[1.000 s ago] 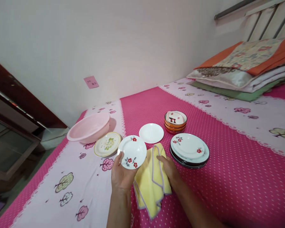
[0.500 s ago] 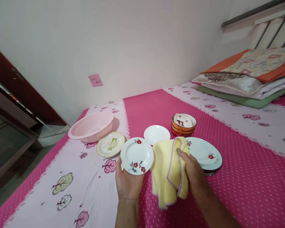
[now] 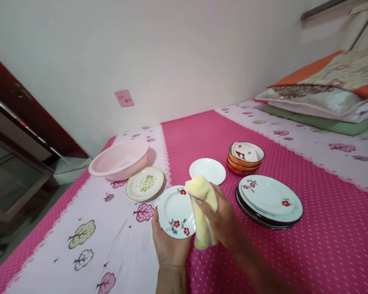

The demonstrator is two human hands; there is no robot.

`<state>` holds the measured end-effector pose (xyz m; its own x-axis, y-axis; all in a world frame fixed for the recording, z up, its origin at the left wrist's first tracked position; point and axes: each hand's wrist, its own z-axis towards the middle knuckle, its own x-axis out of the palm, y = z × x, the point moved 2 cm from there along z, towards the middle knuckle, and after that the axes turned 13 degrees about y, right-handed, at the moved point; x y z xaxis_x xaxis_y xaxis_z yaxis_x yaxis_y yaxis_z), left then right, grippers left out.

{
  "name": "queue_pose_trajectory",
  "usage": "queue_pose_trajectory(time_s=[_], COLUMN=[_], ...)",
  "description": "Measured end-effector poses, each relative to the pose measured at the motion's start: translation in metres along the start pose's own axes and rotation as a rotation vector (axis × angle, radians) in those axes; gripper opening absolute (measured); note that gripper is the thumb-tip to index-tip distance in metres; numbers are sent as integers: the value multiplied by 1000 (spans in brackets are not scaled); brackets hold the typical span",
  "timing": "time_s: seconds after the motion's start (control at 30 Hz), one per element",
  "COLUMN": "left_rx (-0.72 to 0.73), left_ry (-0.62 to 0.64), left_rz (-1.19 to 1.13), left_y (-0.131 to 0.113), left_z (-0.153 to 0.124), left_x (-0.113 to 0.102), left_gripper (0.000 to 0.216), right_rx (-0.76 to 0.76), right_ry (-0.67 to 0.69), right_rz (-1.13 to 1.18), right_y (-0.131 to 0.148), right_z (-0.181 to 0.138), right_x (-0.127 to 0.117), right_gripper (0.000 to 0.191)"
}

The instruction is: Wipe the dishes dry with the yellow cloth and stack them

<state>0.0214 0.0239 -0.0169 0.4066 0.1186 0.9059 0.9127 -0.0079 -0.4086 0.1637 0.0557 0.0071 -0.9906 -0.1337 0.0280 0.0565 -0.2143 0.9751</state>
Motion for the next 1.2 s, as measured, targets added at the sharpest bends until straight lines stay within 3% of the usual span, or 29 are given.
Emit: queue_pose_trajectory(time_s=[0.2,0.37,0.5,0.63,0.77,0.9,1.03,1.2], left_rx=[-10,14,48,53,34,-62,-49,79], left_ry=[41,-23,38,56,-13,-3,51,-35], left_rz=[25,-47,-91,-136,-132,-116,-73,-37], left_y=[13,18,22,23,20,17,21,37], left_z=[1,0,1,2,-1,-7,-9,-3], left_x=[2,-1,-3,0,2,-1,-6,-8], left_gripper=[52,48,45,46,52,66,49,29], right_rx=[132,121,6,-131,-31,4,-58,-216], right_ry=[112,25,-11,282,584,712,667,409], right_rz=[85,-152,-368,-614,-744,-704,-686,-686], right_y=[-37,-36,-22,-10,-2,8,8,-3], right_z=[4,4,4,0,-7,-13,-19,-20], right_x=[6,-10,-20,-14,-8,0,13,23], right_gripper=[50,40,26,28,28,21,22,28])
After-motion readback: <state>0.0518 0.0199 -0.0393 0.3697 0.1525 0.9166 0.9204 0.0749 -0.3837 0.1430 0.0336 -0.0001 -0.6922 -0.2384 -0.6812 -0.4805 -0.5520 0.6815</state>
